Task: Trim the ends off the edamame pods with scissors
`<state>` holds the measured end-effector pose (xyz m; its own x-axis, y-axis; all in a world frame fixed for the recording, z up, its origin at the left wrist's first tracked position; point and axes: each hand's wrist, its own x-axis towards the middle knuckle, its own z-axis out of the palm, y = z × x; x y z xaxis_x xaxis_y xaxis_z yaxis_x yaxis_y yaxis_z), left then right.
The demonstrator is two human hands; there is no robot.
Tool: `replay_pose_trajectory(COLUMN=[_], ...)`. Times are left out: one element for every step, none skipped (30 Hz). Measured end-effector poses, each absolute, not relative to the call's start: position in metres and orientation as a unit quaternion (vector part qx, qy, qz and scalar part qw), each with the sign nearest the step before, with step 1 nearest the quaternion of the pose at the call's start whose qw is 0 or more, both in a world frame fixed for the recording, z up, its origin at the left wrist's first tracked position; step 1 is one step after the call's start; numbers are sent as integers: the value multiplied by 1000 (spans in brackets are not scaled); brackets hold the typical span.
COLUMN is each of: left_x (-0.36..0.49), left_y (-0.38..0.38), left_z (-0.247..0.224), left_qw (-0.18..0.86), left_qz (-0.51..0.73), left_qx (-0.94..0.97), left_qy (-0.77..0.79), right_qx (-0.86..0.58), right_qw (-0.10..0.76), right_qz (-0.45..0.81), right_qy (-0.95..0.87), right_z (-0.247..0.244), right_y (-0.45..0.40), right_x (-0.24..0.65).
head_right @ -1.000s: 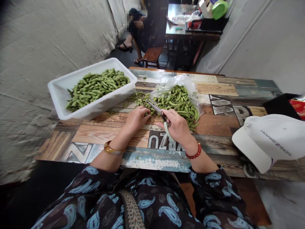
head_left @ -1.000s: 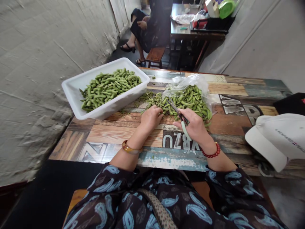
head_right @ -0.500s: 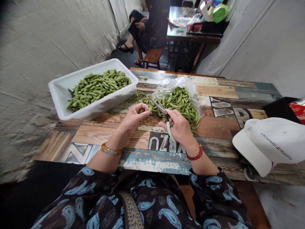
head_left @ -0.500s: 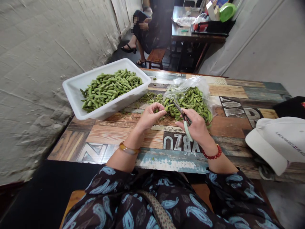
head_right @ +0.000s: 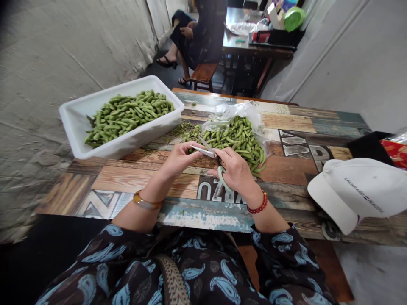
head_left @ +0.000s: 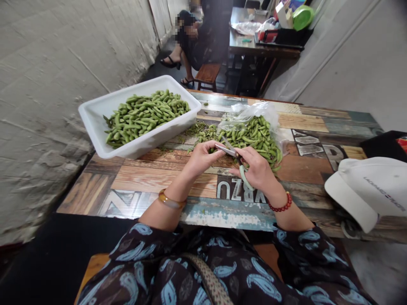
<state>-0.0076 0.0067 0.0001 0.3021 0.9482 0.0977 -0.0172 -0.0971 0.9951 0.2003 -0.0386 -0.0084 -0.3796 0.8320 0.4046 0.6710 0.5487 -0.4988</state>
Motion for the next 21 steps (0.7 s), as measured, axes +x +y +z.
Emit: replay_pose_trajectory(left_x=[-7,-7,-6,-6,-6,-6,-6,-6,-6,-6,-6,-6,-6,-7,-7,-7,-7,-7,-7,-7,-7], left_y=[6,5,4,4,3,3,3,4,4,5,5,6,6,7,7,7,8,8,8,8,9], left_z=[1,1,2,2,2,2,2,1,1,1,0,-1,-1,-2,-2,-3,-3,-3,-2,-2,-1], left_qw=[543,541,541,542,545,548,550,548,543,534,524,515,507,502,498,496,496,496,498,502,507], left_qz=[439,437,436,435,434,432,431,432,434,438,443,446,447,447,445,442,439,437,436,435,435], left_qx=[599,602,603,604,604,605,606,608,612,616,621,625,629,631,633,634,635,635,633,629,624], left_qy=[393,393,393,390,387,384,381,379,377,378,379,381,384,388,392,395,397,399,401,403,405], right_qx=[-456,-456,-456,-456,-457,-458,-458,-458,-459,-459,-460,-461,-463,-466,-469,-473,-477,-480,-483,-483,-482], right_qw=[314,312,312,311,309,308,307,306,305,304,302,299,294,288,282,276,271,266,265,266,271], right_qz=[127,127,126,126,126,126,128,129,131,131,130,128,125,121,117,113,109,107,107,110,114], right_qy=[-823,-824,-824,-824,-825,-825,-824,-824,-824,-824,-825,-826,-827,-828,-829,-829,-829,-829,-828,-827,-825], right_z=[-8,-7,-6,-6,-5,-5,-5,-5,-5,-4,-4,-4,-4,-3,-3,-3,-3,-3,-3,-4,-4], right_y=[-39,-39,-39,-39,-39,-40,-40,-40,-40,-40,-40,-40,-40,-41,-41,-41,-42,-42,-43,-43,-43], right_x=[200,200,200,200,200,200,200,200,201,201,201,201,201,201,202,202,201,201,201,201,201])
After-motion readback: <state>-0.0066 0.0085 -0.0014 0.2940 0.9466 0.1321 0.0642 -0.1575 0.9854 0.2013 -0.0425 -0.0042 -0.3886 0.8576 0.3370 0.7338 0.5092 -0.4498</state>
